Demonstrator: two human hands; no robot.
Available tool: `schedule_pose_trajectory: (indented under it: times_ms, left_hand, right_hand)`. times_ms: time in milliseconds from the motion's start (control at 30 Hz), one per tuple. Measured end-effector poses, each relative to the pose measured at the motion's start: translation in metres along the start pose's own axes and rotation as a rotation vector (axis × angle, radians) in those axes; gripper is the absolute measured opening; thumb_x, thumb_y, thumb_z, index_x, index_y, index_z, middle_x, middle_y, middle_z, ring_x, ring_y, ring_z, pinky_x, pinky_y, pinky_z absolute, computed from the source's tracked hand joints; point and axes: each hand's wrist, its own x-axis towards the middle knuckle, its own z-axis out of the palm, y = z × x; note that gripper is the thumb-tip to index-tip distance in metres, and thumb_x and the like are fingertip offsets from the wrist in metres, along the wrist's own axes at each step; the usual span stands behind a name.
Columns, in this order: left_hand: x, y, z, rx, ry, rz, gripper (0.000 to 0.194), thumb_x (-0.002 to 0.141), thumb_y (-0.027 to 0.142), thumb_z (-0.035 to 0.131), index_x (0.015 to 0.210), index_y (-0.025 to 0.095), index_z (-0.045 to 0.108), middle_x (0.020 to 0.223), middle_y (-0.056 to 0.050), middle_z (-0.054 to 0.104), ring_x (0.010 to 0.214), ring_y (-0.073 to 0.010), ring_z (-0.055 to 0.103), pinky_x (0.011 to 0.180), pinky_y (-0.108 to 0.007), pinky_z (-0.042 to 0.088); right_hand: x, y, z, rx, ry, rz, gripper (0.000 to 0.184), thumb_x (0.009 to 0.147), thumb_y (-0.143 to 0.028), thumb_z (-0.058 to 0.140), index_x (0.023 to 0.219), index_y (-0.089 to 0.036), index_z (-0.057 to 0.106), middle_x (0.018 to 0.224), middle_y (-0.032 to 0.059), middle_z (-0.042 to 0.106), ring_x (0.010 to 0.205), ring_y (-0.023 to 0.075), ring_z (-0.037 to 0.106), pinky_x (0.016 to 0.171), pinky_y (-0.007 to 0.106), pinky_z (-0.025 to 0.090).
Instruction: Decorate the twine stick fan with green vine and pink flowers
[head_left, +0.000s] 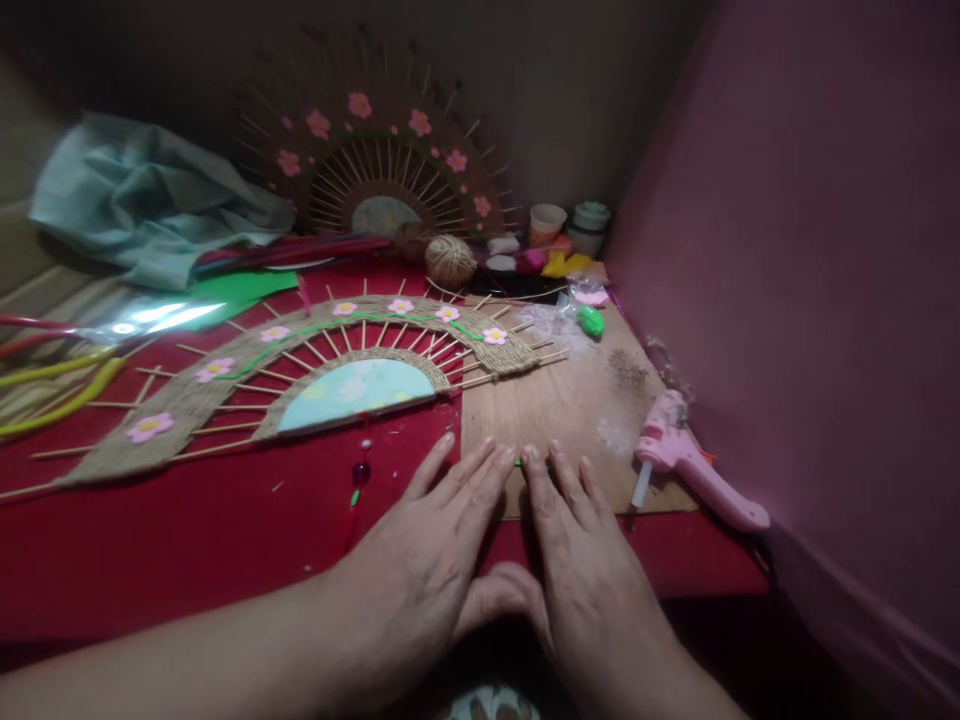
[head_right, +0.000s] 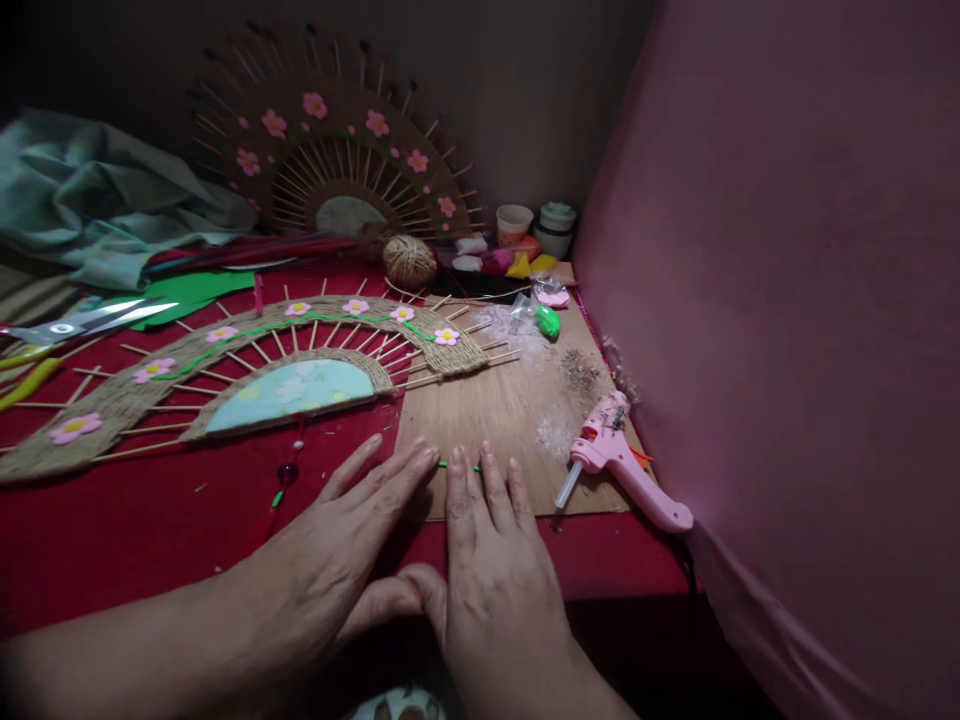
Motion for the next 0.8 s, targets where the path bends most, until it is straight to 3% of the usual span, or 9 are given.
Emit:
schedule_pose_trajectory:
  times_ms: [100, 200, 467, 633, 800]
  left_hand:
    - [0.006, -0.002, -0.001, 0.035, 0.01, 0.012, 0.085, 0.089, 0.057, 0.035, 0.146, 0.008, -0.005, 0.14, -0.024, 0.042, 0.134, -0.0302, 0.035, 0.111, -0.052, 0.023]
    - [0.007, -0.006, -0.003, 0.054, 0.014, 0.022, 0.085, 0.09, 0.055, 0.036, 0.147, 0.009, -0.006, 0.139, -0.024, 0.043, 0.132, -0.0294, 0.037, 0.112, -0.051, 0.022]
    - [-0.007, -0.017, -0.012, -0.054, 0.065, -0.102, 0.079, 0.092, 0.051, 0.037, 0.148, 0.016, -0.007, 0.144, -0.02, 0.038, 0.136, -0.0307, 0.031, 0.111, -0.055, 0.022]
    - [-0.005, -0.008, -0.007, -0.078, 0.047, -0.059, 0.079, 0.091, 0.054, 0.032, 0.147, 0.016, -0.009, 0.144, -0.019, 0.039, 0.136, -0.0279, 0.03, 0.112, -0.052, 0.021]
    - [-0.006, 0.001, -0.002, -0.048, 0.036, -0.029, 0.085, 0.089, 0.057, 0.034, 0.147, 0.014, -0.011, 0.144, -0.019, 0.039, 0.134, -0.027, 0.035, 0.113, -0.05, 0.019]
  right_hand:
    - [0.008, 0.0, 0.001, -0.013, -0.032, 0.036, 0.064, 0.092, -0.036, 0.041, 0.136, 0.009, 0.032, 0.139, 0.0274, 0.041, 0.134, 0.0399, 0.028, 0.101, 0.057, 0.039]
    - [0.009, 0.002, 0.001, -0.009, -0.04, 0.04, 0.065, 0.091, -0.038, 0.042, 0.136, 0.009, 0.034, 0.138, 0.0273, 0.043, 0.134, 0.039, 0.029, 0.102, 0.057, 0.038]
    - [0.0, 0.007, -0.007, 0.052, 0.012, 0.097, 0.072, 0.093, -0.045, 0.04, 0.142, 0.005, 0.022, 0.14, 0.0284, 0.04, 0.133, 0.0388, 0.032, 0.099, 0.056, 0.043]
    - [-0.002, 0.004, -0.008, 0.107, 0.056, 0.13, 0.071, 0.094, -0.04, 0.038, 0.143, 0.006, 0.014, 0.141, 0.0301, 0.038, 0.132, 0.0366, 0.034, 0.096, 0.052, 0.047]
    - [-0.006, -0.002, -0.002, 0.109, 0.049, 0.077, 0.077, 0.094, -0.042, 0.038, 0.146, 0.002, 0.004, 0.142, 0.0258, 0.039, 0.132, 0.0367, 0.034, 0.096, 0.053, 0.047]
